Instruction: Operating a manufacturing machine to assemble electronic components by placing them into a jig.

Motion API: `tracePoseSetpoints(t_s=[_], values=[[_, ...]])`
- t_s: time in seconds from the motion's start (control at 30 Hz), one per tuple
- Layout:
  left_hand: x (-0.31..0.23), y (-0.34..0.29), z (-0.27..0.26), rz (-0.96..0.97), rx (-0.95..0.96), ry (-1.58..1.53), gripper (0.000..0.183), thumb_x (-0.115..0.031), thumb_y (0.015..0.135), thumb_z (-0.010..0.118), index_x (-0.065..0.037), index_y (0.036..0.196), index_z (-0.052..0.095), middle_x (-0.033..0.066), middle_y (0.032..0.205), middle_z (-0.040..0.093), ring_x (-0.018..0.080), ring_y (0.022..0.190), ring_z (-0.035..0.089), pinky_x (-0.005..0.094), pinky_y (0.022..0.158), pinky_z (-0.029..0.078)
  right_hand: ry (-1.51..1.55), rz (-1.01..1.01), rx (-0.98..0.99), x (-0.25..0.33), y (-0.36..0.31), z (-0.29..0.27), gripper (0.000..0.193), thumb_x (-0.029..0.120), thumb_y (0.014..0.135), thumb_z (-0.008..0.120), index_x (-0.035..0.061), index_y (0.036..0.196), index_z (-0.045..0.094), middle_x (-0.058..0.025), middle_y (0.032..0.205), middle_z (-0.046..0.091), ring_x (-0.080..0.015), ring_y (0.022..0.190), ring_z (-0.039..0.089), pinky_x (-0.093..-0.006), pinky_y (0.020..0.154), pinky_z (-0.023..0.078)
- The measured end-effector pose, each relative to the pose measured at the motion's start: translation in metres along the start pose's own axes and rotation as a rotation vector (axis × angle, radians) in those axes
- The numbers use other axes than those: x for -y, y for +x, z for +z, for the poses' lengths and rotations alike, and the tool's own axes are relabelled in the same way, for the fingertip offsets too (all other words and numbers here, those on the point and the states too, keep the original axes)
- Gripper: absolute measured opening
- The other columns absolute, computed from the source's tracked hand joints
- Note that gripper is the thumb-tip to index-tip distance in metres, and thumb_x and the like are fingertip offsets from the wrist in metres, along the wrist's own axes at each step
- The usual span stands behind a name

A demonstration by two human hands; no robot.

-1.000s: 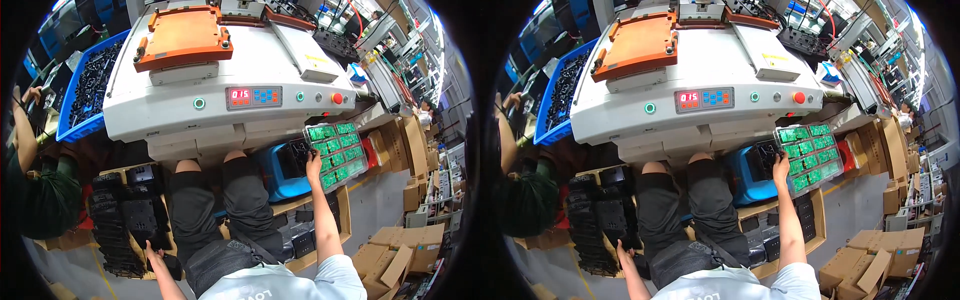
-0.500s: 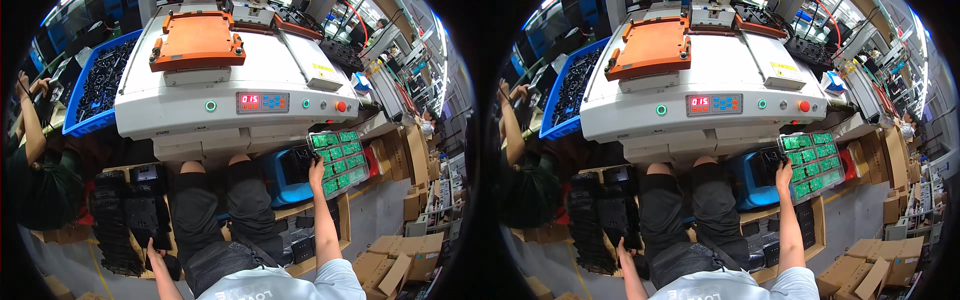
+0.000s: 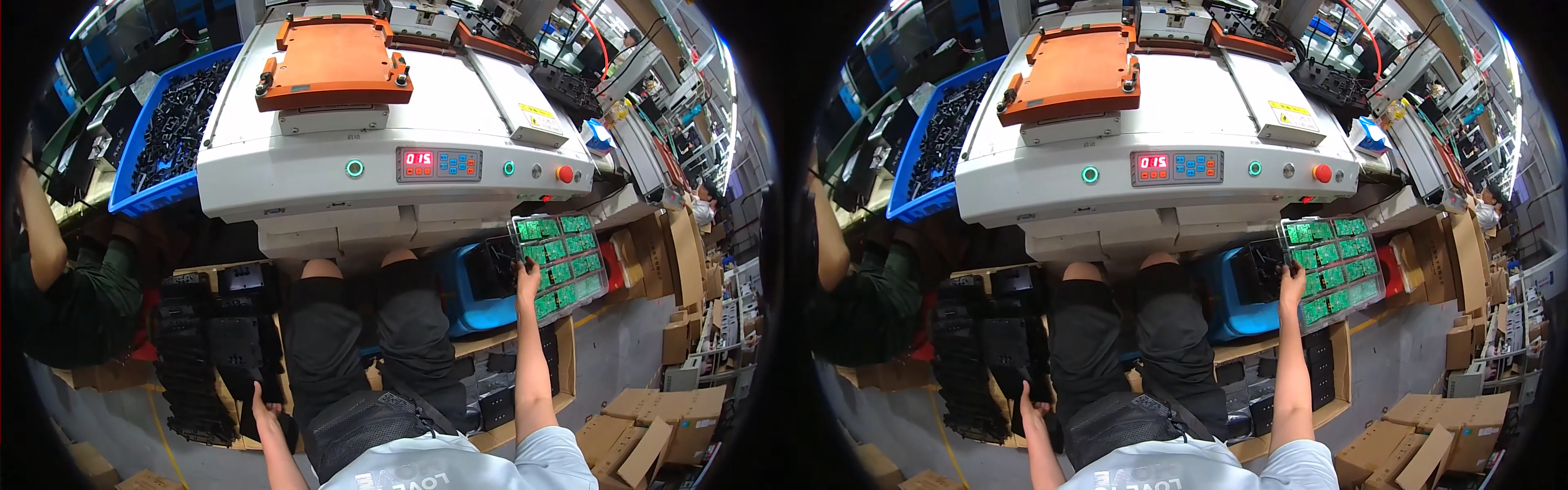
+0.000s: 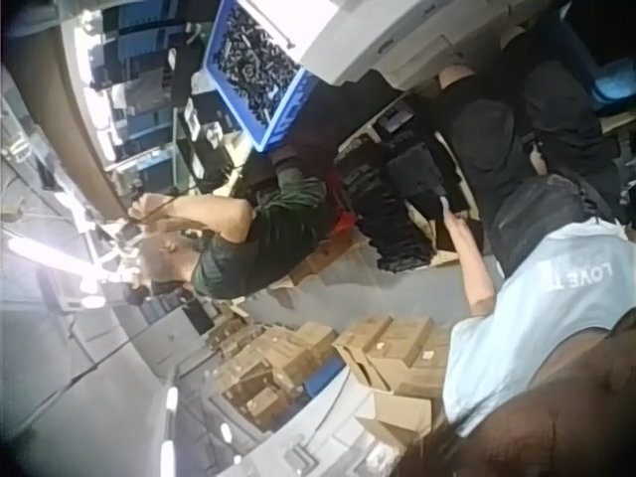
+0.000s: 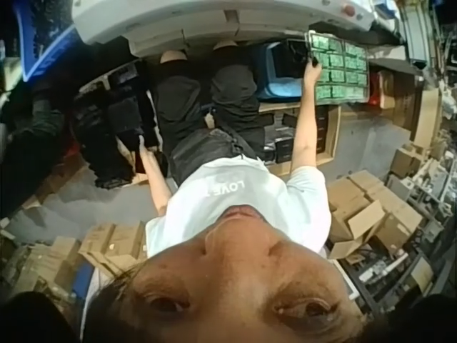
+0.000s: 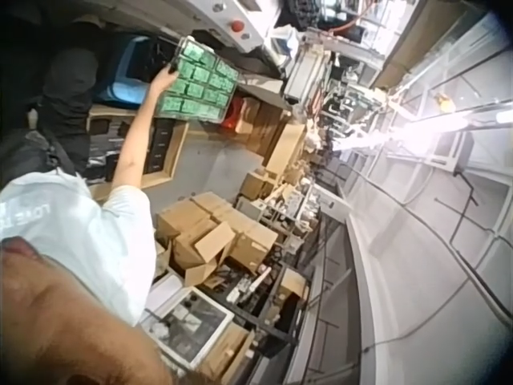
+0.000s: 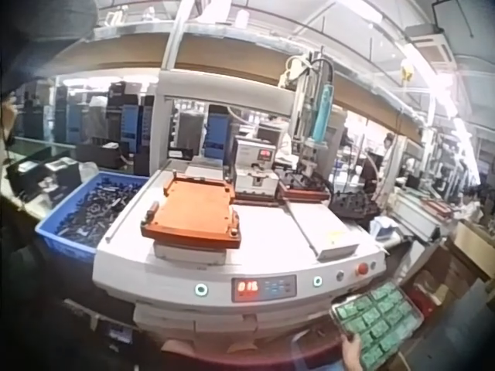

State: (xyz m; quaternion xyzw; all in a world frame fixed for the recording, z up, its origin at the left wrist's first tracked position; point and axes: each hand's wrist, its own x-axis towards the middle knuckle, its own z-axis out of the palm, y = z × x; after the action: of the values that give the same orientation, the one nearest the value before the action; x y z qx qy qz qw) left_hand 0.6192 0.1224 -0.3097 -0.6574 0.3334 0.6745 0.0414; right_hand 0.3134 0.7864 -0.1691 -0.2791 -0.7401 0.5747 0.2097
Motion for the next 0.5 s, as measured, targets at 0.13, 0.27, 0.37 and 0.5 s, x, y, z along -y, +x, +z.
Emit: tracePoseSetpoints(t_s=[0.13,0.27,0.37,0.5], values=[[0.014,-0.020,0.011,0.083,0.021,-0.262,0.052,-0.048,0.070,0.080,-0.006,0.095,0.062,0.0052,0.086,0.062,0.0208,0.069,0.059,0.0351,0.066,0.052,-0.158,-0.152,-0.014,-0.019,0.014,-0.015,0.034,0.005,0.090,0.059,-0.0037,0.121,0.050,-0.0127,0.101,0.062,-0.0172,0.085,0.064,-0.0264,0.075,0.054],[0.028,-0.047,-0.006,0.215,0.373,-0.548,0.046,-0.035,0.083,0.072,-0.003,0.114,0.060,0.0075,0.112,0.064,0.0177,0.101,0.060,0.0326,0.092,0.046,-0.221,-0.049,-0.009,0.009,-0.007,-0.002,0.031,0.008,0.088,0.062,0.0011,0.118,0.053,-0.0083,0.097,0.063,-0.0147,0.080,0.064,-0.0262,0.066,0.055],[0.041,-0.048,-0.017,0.224,0.355,-0.606,0.048,-0.034,0.086,0.069,-0.004,0.121,0.056,0.0021,0.121,0.060,0.0165,0.113,0.052,0.0357,0.101,0.036,-0.059,-0.051,0.008,0.012,-0.006,-0.002,0.030,0.010,0.090,0.062,-0.0004,0.117,0.053,-0.0092,0.098,0.062,-0.0141,0.081,0.062,-0.0278,0.064,0.056],[0.054,-0.061,-0.035,0.197,0.359,-0.613,0.045,-0.029,0.088,0.067,-0.011,0.125,0.052,0.0008,0.125,0.058,0.0177,0.115,0.052,0.0374,0.097,0.038,0.262,0.069,0.020,0.024,-0.013,0.000,0.033,0.012,0.091,0.063,-0.0027,0.117,0.051,-0.0111,0.102,0.061,-0.0190,0.089,0.063,-0.0315,0.075,0.055]])
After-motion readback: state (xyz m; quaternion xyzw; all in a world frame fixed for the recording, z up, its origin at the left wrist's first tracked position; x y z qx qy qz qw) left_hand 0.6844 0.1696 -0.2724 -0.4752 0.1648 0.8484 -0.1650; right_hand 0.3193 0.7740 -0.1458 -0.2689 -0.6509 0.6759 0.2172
